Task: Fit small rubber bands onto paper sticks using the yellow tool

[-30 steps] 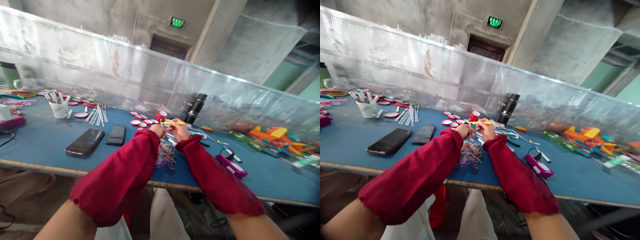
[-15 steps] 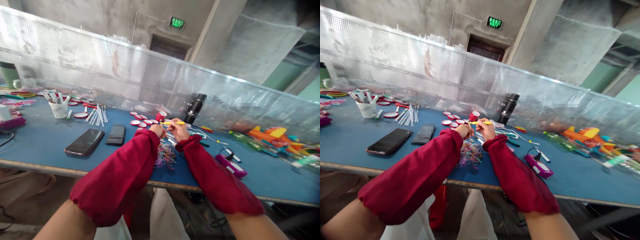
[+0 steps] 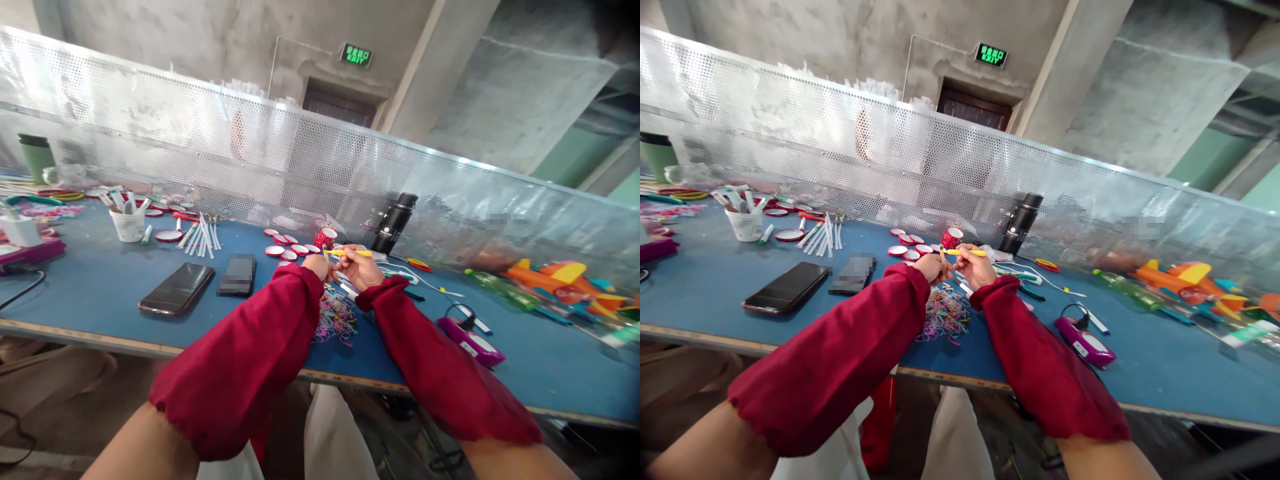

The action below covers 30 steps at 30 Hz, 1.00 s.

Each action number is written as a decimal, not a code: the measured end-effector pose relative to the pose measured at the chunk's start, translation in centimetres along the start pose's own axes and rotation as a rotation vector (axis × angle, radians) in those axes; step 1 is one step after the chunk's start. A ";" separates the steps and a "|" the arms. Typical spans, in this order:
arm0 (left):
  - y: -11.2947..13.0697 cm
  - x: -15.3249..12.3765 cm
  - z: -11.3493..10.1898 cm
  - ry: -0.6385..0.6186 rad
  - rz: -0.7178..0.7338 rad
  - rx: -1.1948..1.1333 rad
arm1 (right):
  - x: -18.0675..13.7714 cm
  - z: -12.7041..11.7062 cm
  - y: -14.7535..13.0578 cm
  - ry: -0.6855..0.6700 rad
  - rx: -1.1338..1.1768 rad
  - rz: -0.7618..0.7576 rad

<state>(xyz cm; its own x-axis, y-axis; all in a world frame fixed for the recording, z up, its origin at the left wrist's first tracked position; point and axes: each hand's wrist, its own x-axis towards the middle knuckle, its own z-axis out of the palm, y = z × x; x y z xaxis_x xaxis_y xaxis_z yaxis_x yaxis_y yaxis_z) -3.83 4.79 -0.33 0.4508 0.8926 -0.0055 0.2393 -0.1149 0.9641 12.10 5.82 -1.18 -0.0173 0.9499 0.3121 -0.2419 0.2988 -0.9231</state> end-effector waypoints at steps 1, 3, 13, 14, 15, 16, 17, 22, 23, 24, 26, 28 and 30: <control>-0.2 0.2 0.0 0.000 0.001 -0.002 | 0.0 -0.1 0.0 0.000 0.003 0.005; -0.5 0.8 -0.1 -0.009 0.025 -0.008 | 0.1 -0.3 0.2 -0.006 0.014 0.023; -2.1 2.7 0.0 -0.003 0.045 -0.059 | 0.0 -0.5 0.5 -0.008 0.051 0.039; -2.1 2.7 0.0 -0.003 0.047 -0.058 | 0.0 -0.4 0.5 0.005 0.054 0.037; -2.1 2.6 0.0 -0.002 0.048 -0.060 | 0.0 -0.3 0.5 0.018 0.056 0.034; -2.0 2.5 0.0 -0.003 0.046 -0.064 | 0.0 -0.2 0.5 0.029 0.055 0.028; -1.9 2.4 0.0 -0.004 0.040 -0.070 | 0.0 -0.1 0.6 0.038 0.051 0.021; -1.5 1.8 0.0 -0.015 -0.022 -0.116 | 0.3 0.1 1.1 0.097 0.010 0.000; -1.4 1.6 -0.1 -0.016 -0.027 -0.116 | 0.4 0.1 1.3 0.116 0.004 -0.006; -1.3 1.4 -0.1 -0.016 -0.029 -0.112 | 0.5 0.1 1.4 0.136 -0.002 -0.014; -1.0 0.9 -0.3 -0.016 -0.024 -0.102 | 0.6 0.1 1.7 0.177 -0.019 -0.036; -0.7 0.3 -0.4 -0.023 -0.016 -0.097 | 0.7 0.0 1.8 0.209 -0.045 -0.053; -0.5 -0.2 -0.5 -0.039 -0.008 -0.095 | 0.8 0.0 1.9 0.236 -0.069 -0.058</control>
<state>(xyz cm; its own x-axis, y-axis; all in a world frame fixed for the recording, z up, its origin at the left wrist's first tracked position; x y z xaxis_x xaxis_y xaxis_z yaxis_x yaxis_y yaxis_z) -4.43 4.86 -0.65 0.4827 0.8755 -0.0216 0.1611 -0.0645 0.9848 11.65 7.13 -2.74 0.2235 0.9236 0.3115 -0.1694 0.3515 -0.9207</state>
